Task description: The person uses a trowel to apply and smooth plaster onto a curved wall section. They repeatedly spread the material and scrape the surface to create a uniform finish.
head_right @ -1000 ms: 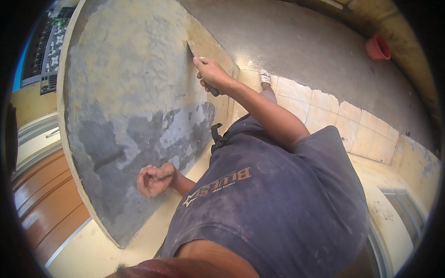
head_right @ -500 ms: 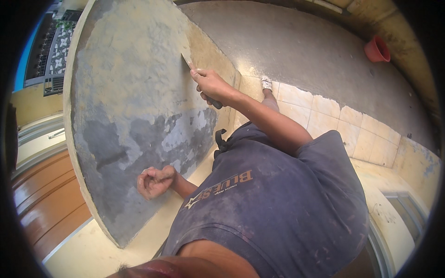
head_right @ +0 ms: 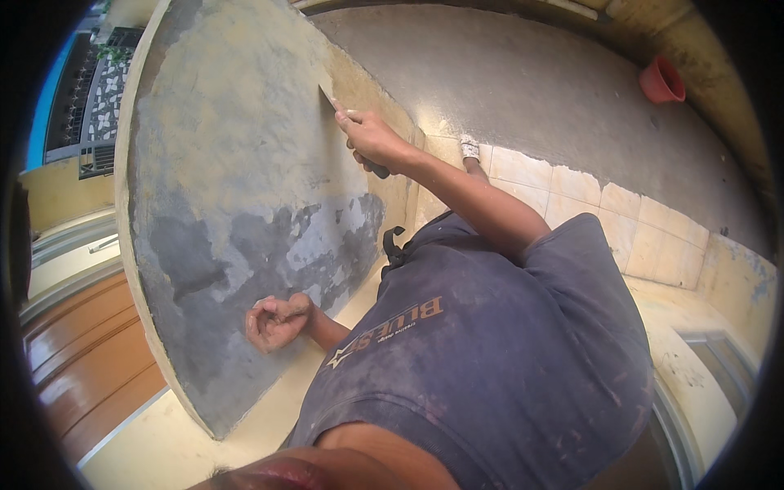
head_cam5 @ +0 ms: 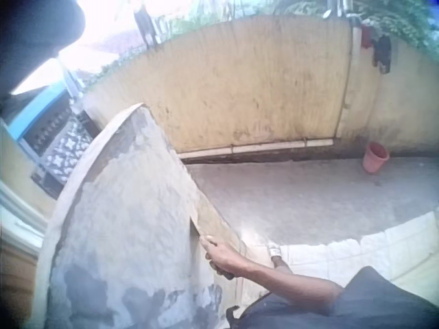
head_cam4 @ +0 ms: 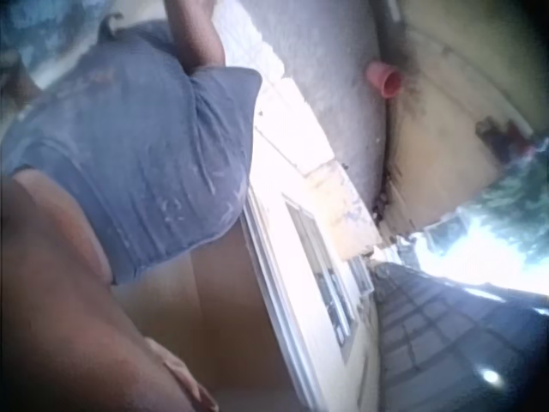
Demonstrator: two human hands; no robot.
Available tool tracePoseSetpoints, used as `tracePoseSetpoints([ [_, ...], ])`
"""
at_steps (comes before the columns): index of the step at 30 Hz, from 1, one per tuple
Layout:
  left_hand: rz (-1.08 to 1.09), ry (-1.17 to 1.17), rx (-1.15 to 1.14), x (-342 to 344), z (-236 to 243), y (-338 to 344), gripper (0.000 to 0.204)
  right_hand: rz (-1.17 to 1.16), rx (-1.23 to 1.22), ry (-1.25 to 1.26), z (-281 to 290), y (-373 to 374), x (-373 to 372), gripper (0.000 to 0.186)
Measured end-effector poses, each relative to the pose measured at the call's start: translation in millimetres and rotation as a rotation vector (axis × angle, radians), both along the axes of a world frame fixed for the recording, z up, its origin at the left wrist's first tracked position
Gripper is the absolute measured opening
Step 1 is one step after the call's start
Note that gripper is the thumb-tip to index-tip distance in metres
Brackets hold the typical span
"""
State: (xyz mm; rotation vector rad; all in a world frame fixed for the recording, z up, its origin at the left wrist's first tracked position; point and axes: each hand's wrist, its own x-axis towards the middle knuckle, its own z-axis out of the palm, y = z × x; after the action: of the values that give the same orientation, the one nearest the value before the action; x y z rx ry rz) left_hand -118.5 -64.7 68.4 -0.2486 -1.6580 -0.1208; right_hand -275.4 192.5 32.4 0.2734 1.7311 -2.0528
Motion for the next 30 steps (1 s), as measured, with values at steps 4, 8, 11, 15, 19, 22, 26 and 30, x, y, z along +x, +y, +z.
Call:
tracePoseSetpoints([
  [4, 0.013, -0.003, -0.042, 0.2, 1.5, -0.1, 0.035, 0.112, -0.068, -0.095, 11.8, -5.6, 9.6, 0.064],
  [8, -0.009, -0.003, -0.027, 0.4, 2.5, 0.8, 0.035, -0.095, 0.006, -0.070, 13.1, 9.0, -29.9, 0.066],
  [11, 0.018, -0.019, -0.053, 0.3, 3.2, 1.3, 0.035, 0.121, 0.029, -0.066, 3.2, 20.2, -24.8, 0.062],
  [15, 0.017, -0.028, -0.013, 0.9, 1.6, 2.4, 0.035, 0.140, 0.120, -0.038, -3.5, 27.8, -19.2, 0.059],
  [19, 0.037, -0.011, -0.009, 3.0, 0.8, 1.6, 0.036, 0.056, -0.002, -0.049, -2.5, 21.5, -21.5, 0.057],
  [22, 0.076, -0.030, -0.045, 5.1, 0.4, -1.9, 0.037, 0.004, -0.097, -0.058, -8.1, 10.0, -13.4, 0.060],
  [26, 0.074, -0.039, -0.095, 6.7, 0.6, -5.8, 0.037, -0.028, -0.090, -0.044, -19.4, 2.4, -11.7, 0.065],
  [30, 0.064, -0.036, -0.018, -0.2, 11.1, 8.7, 0.032, -0.040, -0.064, -0.044, -16.7, 12.8, -38.9, 0.065],
])
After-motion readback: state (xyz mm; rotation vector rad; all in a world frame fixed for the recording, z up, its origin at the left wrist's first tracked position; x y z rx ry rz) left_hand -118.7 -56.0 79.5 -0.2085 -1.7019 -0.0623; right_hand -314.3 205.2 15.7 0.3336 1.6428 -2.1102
